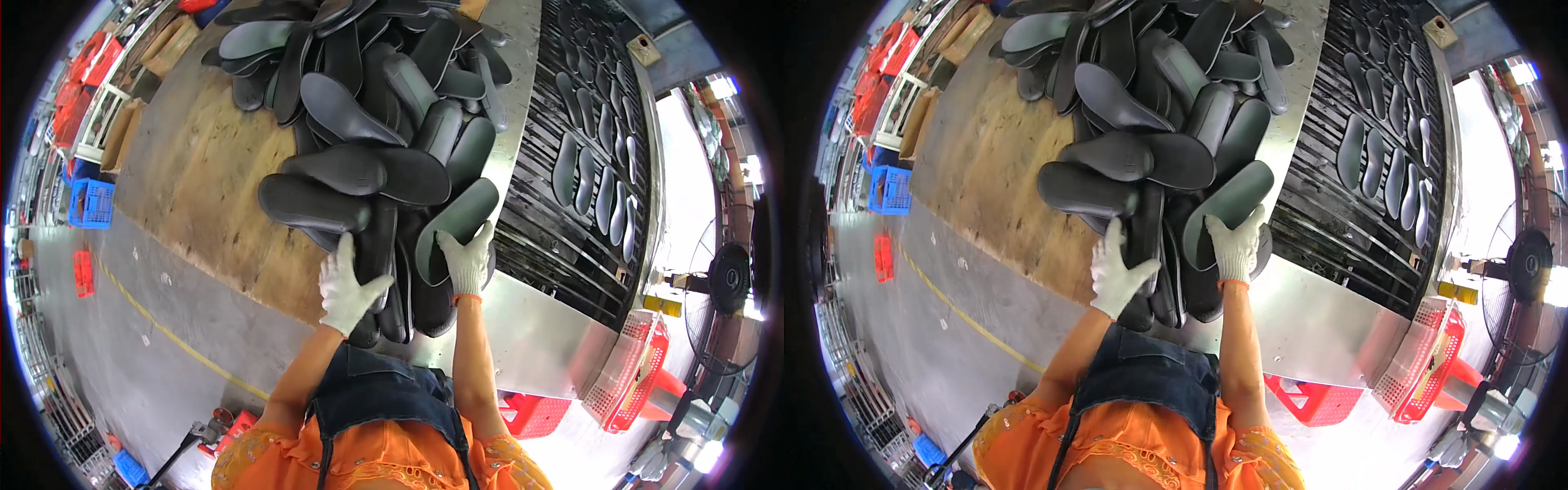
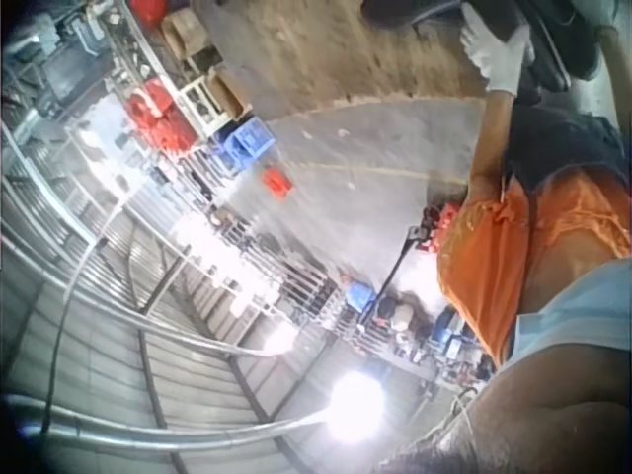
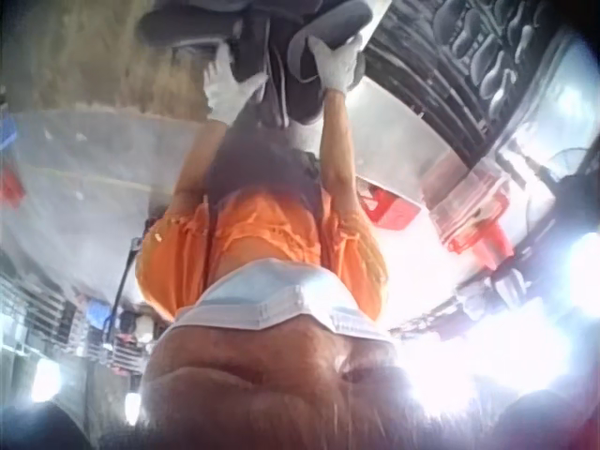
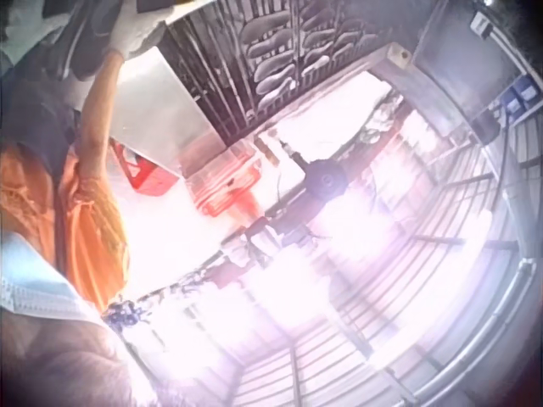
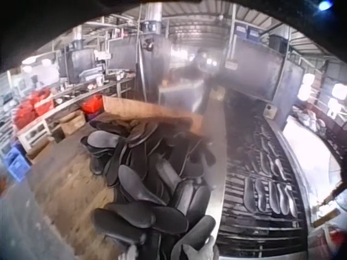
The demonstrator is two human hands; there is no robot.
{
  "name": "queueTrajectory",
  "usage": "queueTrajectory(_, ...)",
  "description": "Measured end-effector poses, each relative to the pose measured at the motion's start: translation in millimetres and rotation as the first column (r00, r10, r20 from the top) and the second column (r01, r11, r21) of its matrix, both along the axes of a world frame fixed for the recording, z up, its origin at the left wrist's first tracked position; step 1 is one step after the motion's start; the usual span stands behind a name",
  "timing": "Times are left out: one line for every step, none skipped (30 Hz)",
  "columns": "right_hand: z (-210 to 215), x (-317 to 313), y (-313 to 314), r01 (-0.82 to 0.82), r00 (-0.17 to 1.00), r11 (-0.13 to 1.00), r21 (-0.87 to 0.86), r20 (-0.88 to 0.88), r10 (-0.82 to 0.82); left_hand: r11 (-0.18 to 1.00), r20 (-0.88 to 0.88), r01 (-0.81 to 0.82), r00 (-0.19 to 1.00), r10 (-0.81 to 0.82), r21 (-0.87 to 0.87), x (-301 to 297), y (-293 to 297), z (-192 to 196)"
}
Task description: The person picks black shoe soles from a large pile on a wooden table and places them onto a metal conveyor belt. The person handles the soles in pairs, arranging them in rows on the moving belt.
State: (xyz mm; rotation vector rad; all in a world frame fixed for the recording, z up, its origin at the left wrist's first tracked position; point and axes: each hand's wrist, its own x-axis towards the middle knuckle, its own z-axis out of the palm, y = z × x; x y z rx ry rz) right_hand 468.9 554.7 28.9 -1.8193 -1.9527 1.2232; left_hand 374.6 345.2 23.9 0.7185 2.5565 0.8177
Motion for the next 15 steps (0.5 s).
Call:
queueTrajectory(-15,6,2,0.054,0.993,0.998,-0.028,-0.106,-0.056,0.995,0.023,0.065,0.998,-0.064,-0.071,5,10,12)
queueTrajectory(-9,-2,-3,0.077,0.972,0.995,-0.069,-0.218,-0.09,0.983,0.039,0.105,0.994,-0.1,-0.15,7,12,22)
queueTrajectory(12,-13,-10,0.186,0.941,0.969,-0.165,-0.253,-0.224,0.968,0.018,0.146,0.989,-0.145,-0.205,10,15,14)
queueTrajectory(8,-8,-9,0.153,0.909,0.96,-0.234,-0.347,-0.229,0.971,0.078,0.119,0.991,-0.105,-0.209,13,17,11)
queueTrajectory(0,0,-3,0.111,0.864,0.95,-0.292,-0.444,-0.237,0.983,0.15,0.087,0.987,-0.062,-0.164,6,19,18)
queueTrajectory(1,7,-1,0.062,0.813,0.935,-0.35,-0.526,-0.251,0.99,0.232,0.051,0.972,-0.02,-0.13,4,17,25)
queueTrajectory(3,15,1,0.031,0.815,0.957,-0.29,-0.547,-0.192,0.997,0.264,0.04,0.964,-0.021,-0.066,0,13,26)
queueTrajectory(23,17,-7,-0.033,0.732,0.95,-0.31,-0.654,-0.188,1.0,0.296,0.017,0.955,-0.013,-0.011,-6,3,26)
queueTrajectory(34,27,-9,-0.088,0.725,0.944,-0.319,-0.67,-0.159,0.999,0.329,-0.001,0.944,-0.017,0.053,-13,-6,27)
queueTrajectory(41,38,-11,-0.143,0.716,0.934,-0.327,-0.686,-0.131,0.979,0.29,-0.008,0.956,-0.053,0.205,-18,-20,6)
queueTrajectory(45,50,-17,-0.201,0.666,0.915,-0.35,-0.734,-0.134,0.949,0.409,-0.047,0.908,-0.089,0.311,-25,-30,4)
queueTrajectory(48,63,-25,-0.252,0.615,0.896,-0.366,-0.775,-0.144,0.909,0.521,-0.095,0.841,-0.146,0.407,-31,-34,7)
queueTrajectory(48,75,-33,-0.277,0.619,0.849,-0.45,-0.76,-0.201,0.888,0.586,-0.162,0.799,-0.139,0.431,-33,-40,14)
queueTrajectory(48,80,-46,-0.27,0.635,0.819,-0.506,-0.733,-0.244,0.861,0.712,-0.258,0.684,-0.158,0.439,-36,-54,3)
queueTrajectory(52,84,-60,-0.24,0.646,0.802,-0.547,-0.707,-0.289,0.847,0.808,-0.33,0.562,-0.179,0.417,-34,-59,15)
